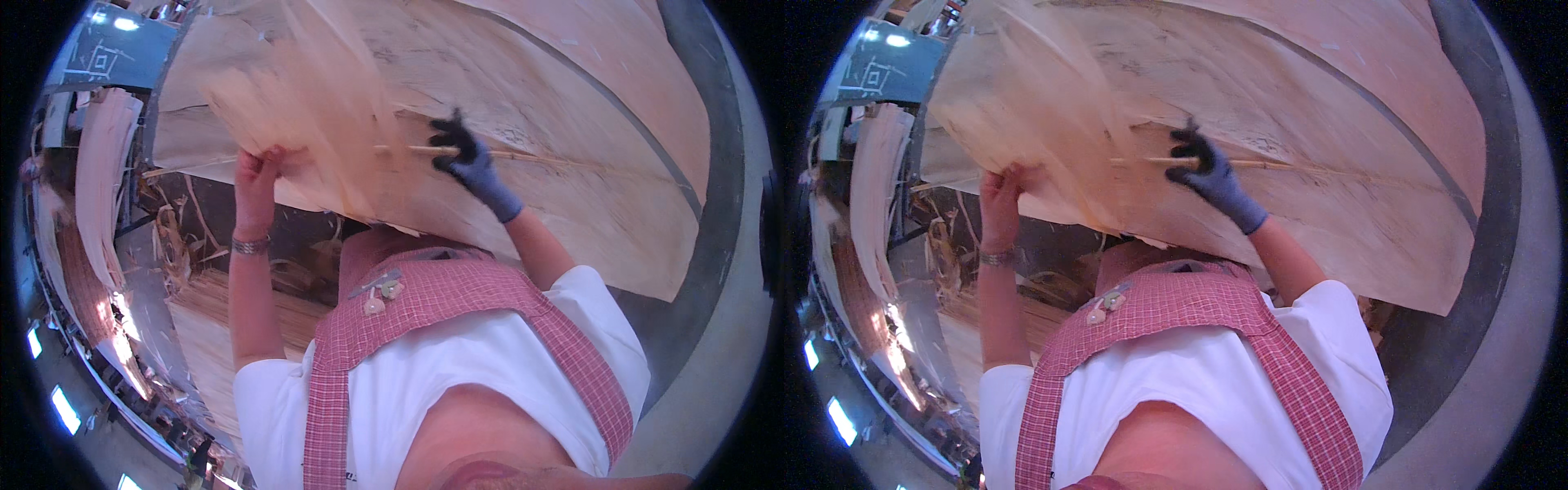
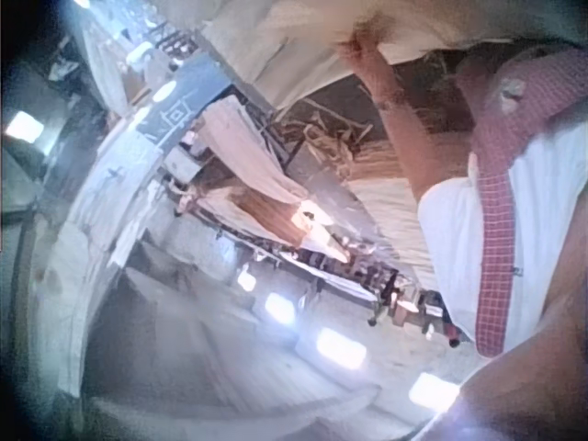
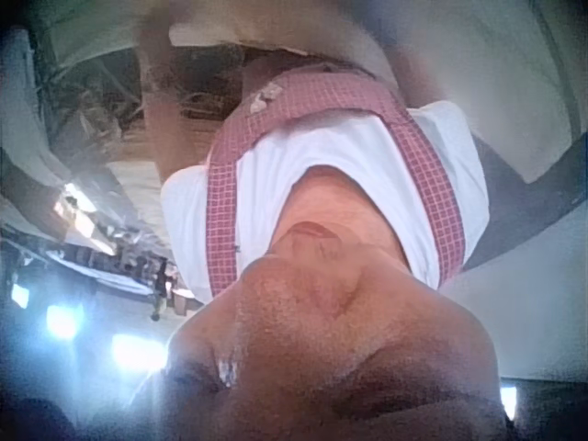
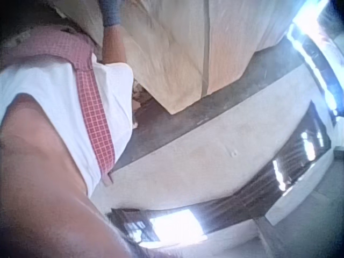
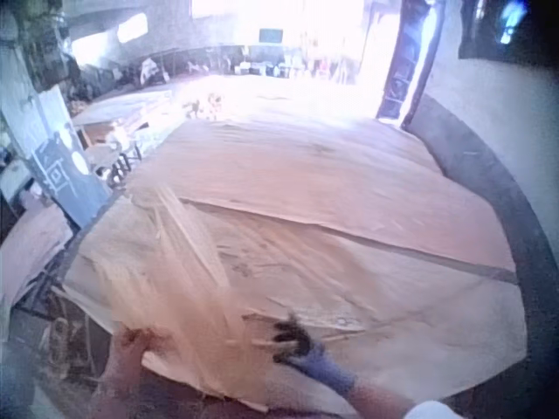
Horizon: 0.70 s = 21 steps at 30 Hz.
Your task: The person manipulates large sheets of wood veneer, trimming damaged sections with a knife and applying tape to the surface of the sheets.
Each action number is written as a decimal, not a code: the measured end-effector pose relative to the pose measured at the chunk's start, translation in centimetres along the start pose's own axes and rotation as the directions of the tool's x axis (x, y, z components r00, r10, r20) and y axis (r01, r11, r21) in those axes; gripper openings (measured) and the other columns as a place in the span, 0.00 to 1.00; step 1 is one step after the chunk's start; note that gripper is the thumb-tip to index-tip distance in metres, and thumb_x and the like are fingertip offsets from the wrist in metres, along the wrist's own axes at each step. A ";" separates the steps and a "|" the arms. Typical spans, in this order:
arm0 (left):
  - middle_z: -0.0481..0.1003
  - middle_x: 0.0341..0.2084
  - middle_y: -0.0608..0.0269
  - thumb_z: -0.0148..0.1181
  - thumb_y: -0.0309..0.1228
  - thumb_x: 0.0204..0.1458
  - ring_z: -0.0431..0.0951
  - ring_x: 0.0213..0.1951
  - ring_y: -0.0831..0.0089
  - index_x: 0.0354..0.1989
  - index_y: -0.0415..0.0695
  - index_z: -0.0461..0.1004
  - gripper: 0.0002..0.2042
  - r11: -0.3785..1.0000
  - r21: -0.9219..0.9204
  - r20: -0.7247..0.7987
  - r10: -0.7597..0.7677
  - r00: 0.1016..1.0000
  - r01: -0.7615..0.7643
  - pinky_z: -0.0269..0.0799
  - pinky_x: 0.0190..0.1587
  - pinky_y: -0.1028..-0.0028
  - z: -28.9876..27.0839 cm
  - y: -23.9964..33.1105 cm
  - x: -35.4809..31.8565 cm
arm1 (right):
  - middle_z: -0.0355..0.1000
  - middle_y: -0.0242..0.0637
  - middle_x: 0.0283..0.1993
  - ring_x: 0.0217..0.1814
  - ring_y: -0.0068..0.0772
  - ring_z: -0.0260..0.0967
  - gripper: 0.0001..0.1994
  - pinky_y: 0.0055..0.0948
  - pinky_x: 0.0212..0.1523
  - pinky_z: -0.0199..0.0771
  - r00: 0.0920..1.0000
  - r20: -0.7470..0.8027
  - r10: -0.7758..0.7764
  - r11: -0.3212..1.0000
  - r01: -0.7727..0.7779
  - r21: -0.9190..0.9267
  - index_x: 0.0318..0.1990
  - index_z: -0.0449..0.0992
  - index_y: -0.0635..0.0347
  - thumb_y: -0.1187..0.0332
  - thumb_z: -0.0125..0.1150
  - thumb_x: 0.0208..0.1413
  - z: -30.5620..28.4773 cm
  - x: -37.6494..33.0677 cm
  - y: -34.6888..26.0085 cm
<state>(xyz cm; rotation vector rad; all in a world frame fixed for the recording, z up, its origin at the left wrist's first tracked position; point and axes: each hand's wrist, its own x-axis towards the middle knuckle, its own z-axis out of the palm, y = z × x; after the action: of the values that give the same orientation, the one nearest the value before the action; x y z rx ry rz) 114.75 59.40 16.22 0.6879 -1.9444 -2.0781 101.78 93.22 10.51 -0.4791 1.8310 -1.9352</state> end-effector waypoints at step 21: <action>0.75 0.45 0.58 0.55 0.29 0.60 0.77 0.48 0.65 0.51 0.39 0.69 0.13 0.888 -0.460 -0.137 -0.081 0.987 0.009 0.76 0.50 0.64 -10.5 8.7 16.4 | 0.75 0.27 0.38 0.42 0.19 0.68 0.15 0.21 0.44 0.68 0.855 0.356 0.377 0.925 -0.372 -0.085 0.45 0.78 0.62 0.61 0.66 0.55 4.2 5.7 -8.0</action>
<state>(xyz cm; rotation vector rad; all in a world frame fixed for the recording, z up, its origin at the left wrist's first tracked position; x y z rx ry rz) 104.11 41.72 21.49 0.7585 -1.2903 -2.3118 98.57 86.89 18.56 -0.4164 1.5575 -1.4587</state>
